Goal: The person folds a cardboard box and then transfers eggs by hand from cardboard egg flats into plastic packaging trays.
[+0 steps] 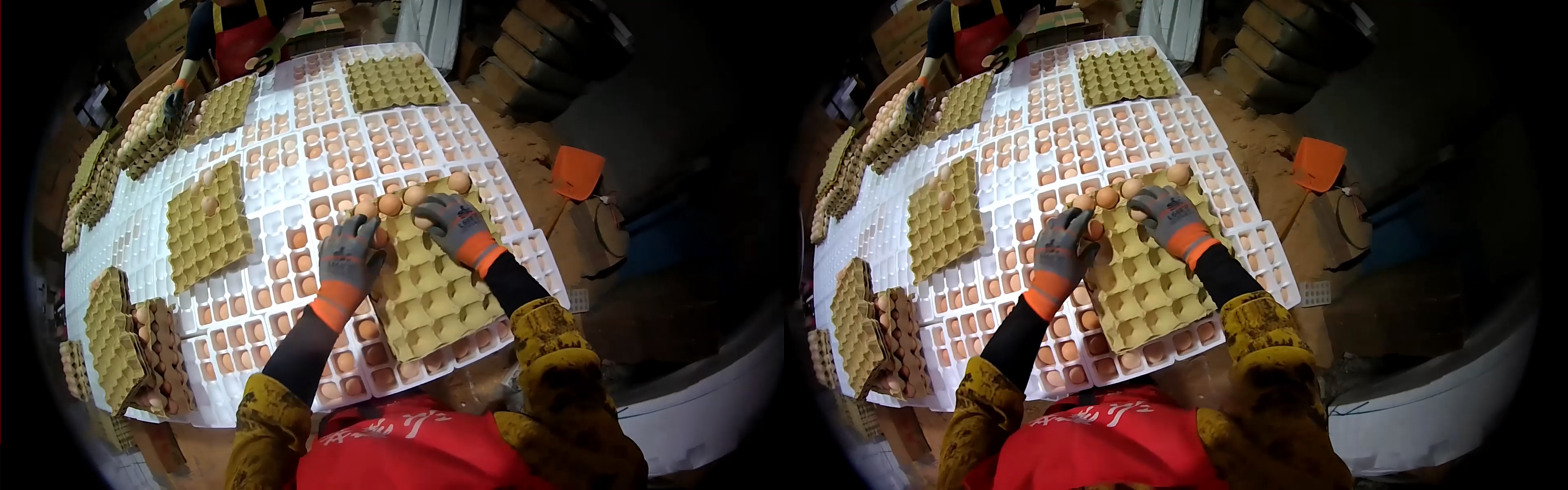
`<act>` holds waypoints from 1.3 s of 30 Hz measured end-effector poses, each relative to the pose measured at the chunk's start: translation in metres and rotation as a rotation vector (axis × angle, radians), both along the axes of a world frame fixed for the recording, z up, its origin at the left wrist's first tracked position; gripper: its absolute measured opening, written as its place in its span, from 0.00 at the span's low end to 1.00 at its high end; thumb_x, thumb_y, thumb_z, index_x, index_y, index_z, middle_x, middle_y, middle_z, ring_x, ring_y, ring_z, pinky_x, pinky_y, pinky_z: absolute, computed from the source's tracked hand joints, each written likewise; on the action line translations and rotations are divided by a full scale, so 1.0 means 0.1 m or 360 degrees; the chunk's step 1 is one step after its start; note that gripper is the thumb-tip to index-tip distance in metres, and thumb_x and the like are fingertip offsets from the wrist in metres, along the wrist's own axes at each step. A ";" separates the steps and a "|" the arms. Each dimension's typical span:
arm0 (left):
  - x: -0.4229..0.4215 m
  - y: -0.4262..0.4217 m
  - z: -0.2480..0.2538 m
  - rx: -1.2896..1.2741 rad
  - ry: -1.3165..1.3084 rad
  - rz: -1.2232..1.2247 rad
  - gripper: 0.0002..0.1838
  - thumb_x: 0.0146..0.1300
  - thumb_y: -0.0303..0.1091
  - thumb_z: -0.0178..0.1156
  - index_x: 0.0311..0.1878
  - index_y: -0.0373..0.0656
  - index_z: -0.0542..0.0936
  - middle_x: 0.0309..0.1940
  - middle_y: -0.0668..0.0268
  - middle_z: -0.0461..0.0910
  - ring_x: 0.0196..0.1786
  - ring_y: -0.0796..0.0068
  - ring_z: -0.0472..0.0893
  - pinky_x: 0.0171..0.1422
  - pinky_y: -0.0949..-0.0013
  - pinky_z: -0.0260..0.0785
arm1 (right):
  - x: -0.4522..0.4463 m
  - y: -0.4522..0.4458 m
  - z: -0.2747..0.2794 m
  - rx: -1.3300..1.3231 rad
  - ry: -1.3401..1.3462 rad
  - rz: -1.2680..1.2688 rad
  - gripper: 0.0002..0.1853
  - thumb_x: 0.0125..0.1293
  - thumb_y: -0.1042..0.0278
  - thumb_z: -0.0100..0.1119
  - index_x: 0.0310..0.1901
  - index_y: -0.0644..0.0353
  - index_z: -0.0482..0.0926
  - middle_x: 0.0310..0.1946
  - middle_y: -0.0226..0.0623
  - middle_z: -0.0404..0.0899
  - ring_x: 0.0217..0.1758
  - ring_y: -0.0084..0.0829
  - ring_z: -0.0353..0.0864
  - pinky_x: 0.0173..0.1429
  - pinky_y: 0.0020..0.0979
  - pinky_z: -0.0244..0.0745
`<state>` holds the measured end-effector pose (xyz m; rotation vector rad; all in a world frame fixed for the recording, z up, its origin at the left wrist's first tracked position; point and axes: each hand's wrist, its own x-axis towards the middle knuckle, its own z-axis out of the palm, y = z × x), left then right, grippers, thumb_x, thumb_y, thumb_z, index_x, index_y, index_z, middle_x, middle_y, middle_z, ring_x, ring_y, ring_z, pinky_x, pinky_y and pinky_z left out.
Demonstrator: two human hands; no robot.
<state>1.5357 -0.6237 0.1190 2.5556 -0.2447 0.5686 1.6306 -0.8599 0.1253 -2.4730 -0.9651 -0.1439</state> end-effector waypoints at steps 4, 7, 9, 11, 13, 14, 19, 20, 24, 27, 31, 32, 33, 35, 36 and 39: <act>0.22 -0.04 -0.12 -0.0045 0.0204 -0.0006 0.25 0.53 0.31 0.72 0.57 0.46 0.80 0.49 0.59 0.81 0.50 0.54 0.81 0.54 0.57 0.75 | 0.15 -0.25 0.00 0.1520 0.1212 -0.0141 0.24 0.65 0.71 0.59 0.64 0.58 0.73 0.58 0.37 0.75 0.60 0.39 0.79 0.61 0.40 0.81; 0.21 0.23 -0.07 -0.1600 0.0462 -0.0013 0.21 0.60 0.30 0.61 0.58 0.40 0.78 0.46 0.67 0.80 0.50 0.71 0.80 0.58 0.65 0.75 | 0.35 -0.37 -0.03 0.1961 0.1597 -0.0014 0.22 0.64 0.70 0.62 0.61 0.62 0.77 0.53 0.34 0.79 0.56 0.32 0.81 0.58 0.32 0.80; 0.19 0.30 0.08 -0.2385 0.0376 -0.0067 0.23 0.59 0.28 0.53 0.60 0.40 0.76 0.46 0.64 0.79 0.52 0.72 0.79 0.61 0.67 0.72 | 0.49 -0.26 0.14 0.1388 0.1465 -0.0022 0.21 0.65 0.67 0.63 0.60 0.59 0.79 0.53 0.33 0.79 0.56 0.32 0.81 0.55 0.31 0.80; 0.32 0.31 0.20 -0.1789 0.0688 0.0139 0.23 0.61 0.32 0.60 0.61 0.42 0.77 0.49 0.63 0.79 0.51 0.74 0.80 0.58 0.66 0.74 | 0.53 0.02 0.17 0.0669 0.0606 0.0127 0.23 0.64 0.68 0.64 0.62 0.53 0.78 0.57 0.36 0.79 0.56 0.36 0.81 0.55 0.36 0.79; 0.45 0.14 0.14 -0.0441 0.0367 -0.0012 0.23 0.60 0.34 0.66 0.60 0.47 0.80 0.49 0.64 0.82 0.47 0.69 0.83 0.50 0.63 0.76 | 0.66 0.21 -0.04 -0.0089 -0.0071 0.0217 0.27 0.61 0.68 0.65 0.64 0.50 0.77 0.61 0.41 0.77 0.59 0.46 0.79 0.60 0.44 0.77; 0.51 0.05 0.11 0.0125 0.0077 0.0024 0.23 0.59 0.35 0.69 0.59 0.50 0.81 0.49 0.65 0.83 0.45 0.66 0.84 0.45 0.61 0.76 | 0.75 0.27 -0.25 -0.0427 -0.0241 0.0248 0.28 0.61 0.67 0.66 0.65 0.49 0.76 0.63 0.43 0.75 0.60 0.50 0.77 0.62 0.47 0.76; 0.65 0.17 -0.01 -0.0255 0.0256 0.0116 0.24 0.59 0.36 0.69 0.60 0.50 0.81 0.49 0.63 0.83 0.43 0.64 0.83 0.49 0.62 0.77 | 0.63 -0.09 0.02 0.1060 0.1259 -0.0068 0.27 0.71 0.60 0.59 0.70 0.53 0.70 0.52 0.35 0.78 0.44 0.28 0.82 0.37 0.32 0.81; 0.58 0.28 -0.07 -0.0761 0.0355 0.0038 0.21 0.63 0.35 0.65 0.61 0.47 0.81 0.48 0.64 0.83 0.43 0.68 0.83 0.47 0.65 0.76 | 0.55 -0.13 0.13 0.1671 0.1458 -0.0022 0.28 0.72 0.55 0.60 0.69 0.56 0.71 0.50 0.37 0.78 0.39 0.27 0.81 0.31 0.29 0.80; 0.12 0.51 -0.27 -0.2325 0.0597 -0.0167 0.18 0.77 0.30 0.54 0.66 0.40 0.74 0.50 0.64 0.82 0.42 0.79 0.81 0.41 0.75 0.74 | 0.65 0.03 0.13 0.1223 0.1561 -0.0145 0.23 0.69 0.52 0.65 0.60 0.54 0.79 0.56 0.39 0.75 0.43 0.31 0.82 0.38 0.34 0.82; -0.15 0.48 -0.30 -0.2950 0.0682 -0.0394 0.20 0.81 0.38 0.47 0.69 0.40 0.70 0.52 0.62 0.81 0.39 0.79 0.80 0.37 0.77 0.73 | 0.59 0.45 0.14 0.0040 0.0123 0.0133 0.28 0.57 0.50 0.72 0.59 0.47 0.81 0.62 0.45 0.73 0.56 0.47 0.82 0.55 0.48 0.79; -0.63 0.53 -0.14 -0.3233 0.0794 -0.0292 0.27 0.82 0.53 0.41 0.64 0.39 0.74 0.45 0.62 0.82 0.33 0.79 0.80 0.31 0.78 0.70 | 0.62 0.72 0.03 -0.0562 0.0008 0.0092 0.27 0.50 0.55 0.70 0.54 0.49 0.82 0.54 0.46 0.79 0.50 0.52 0.83 0.53 0.48 0.78; -0.80 0.61 -0.19 -0.3326 0.0859 -0.0299 0.29 0.82 0.55 0.39 0.62 0.39 0.74 0.42 0.62 0.82 0.31 0.79 0.78 0.31 0.76 0.70 | 0.51 0.73 0.19 -0.0418 0.0039 0.0064 0.22 0.52 0.57 0.67 0.50 0.51 0.84 0.53 0.49 0.82 0.50 0.51 0.84 0.55 0.49 0.78; -1.04 0.74 -0.21 -0.3024 0.0839 -0.0322 0.27 0.82 0.54 0.39 0.63 0.39 0.73 0.41 0.62 0.81 0.30 0.79 0.77 0.30 0.77 0.69 | 0.47 0.71 0.17 -0.0228 0.0125 -0.0105 0.24 0.53 0.59 0.69 0.53 0.53 0.83 0.52 0.45 0.83 0.49 0.49 0.85 0.57 0.44 0.79; -1.56 1.08 -0.35 -0.2422 0.0881 -0.0288 0.24 0.84 0.47 0.35 0.61 0.39 0.74 0.38 0.65 0.79 0.28 0.82 0.73 0.32 0.79 0.66 | 0.34 0.61 0.04 0.0701 0.0169 -0.0159 0.21 0.62 0.67 0.71 0.55 0.64 0.80 0.45 0.35 0.85 0.48 0.34 0.84 0.56 0.34 0.79; -1.85 1.25 -0.34 -0.2034 0.0949 0.0100 0.25 0.83 0.50 0.39 0.60 0.39 0.76 0.39 0.67 0.80 0.29 0.82 0.74 0.34 0.78 0.68 | 0.23 0.58 0.09 0.0837 0.0526 -0.0286 0.18 0.68 0.67 0.67 0.56 0.64 0.80 0.46 0.35 0.85 0.44 0.28 0.84 0.49 0.30 0.81; -2.68 1.85 -0.70 -0.2048 0.0582 0.0618 0.25 0.77 0.53 0.51 0.59 0.39 0.78 0.39 0.68 0.81 0.32 0.79 0.77 0.35 0.76 0.71 | -0.72 0.78 -0.06 0.0912 0.1108 -0.0099 0.21 0.67 0.67 0.67 0.59 0.62 0.76 0.46 0.36 0.85 0.42 0.27 0.84 0.45 0.29 0.82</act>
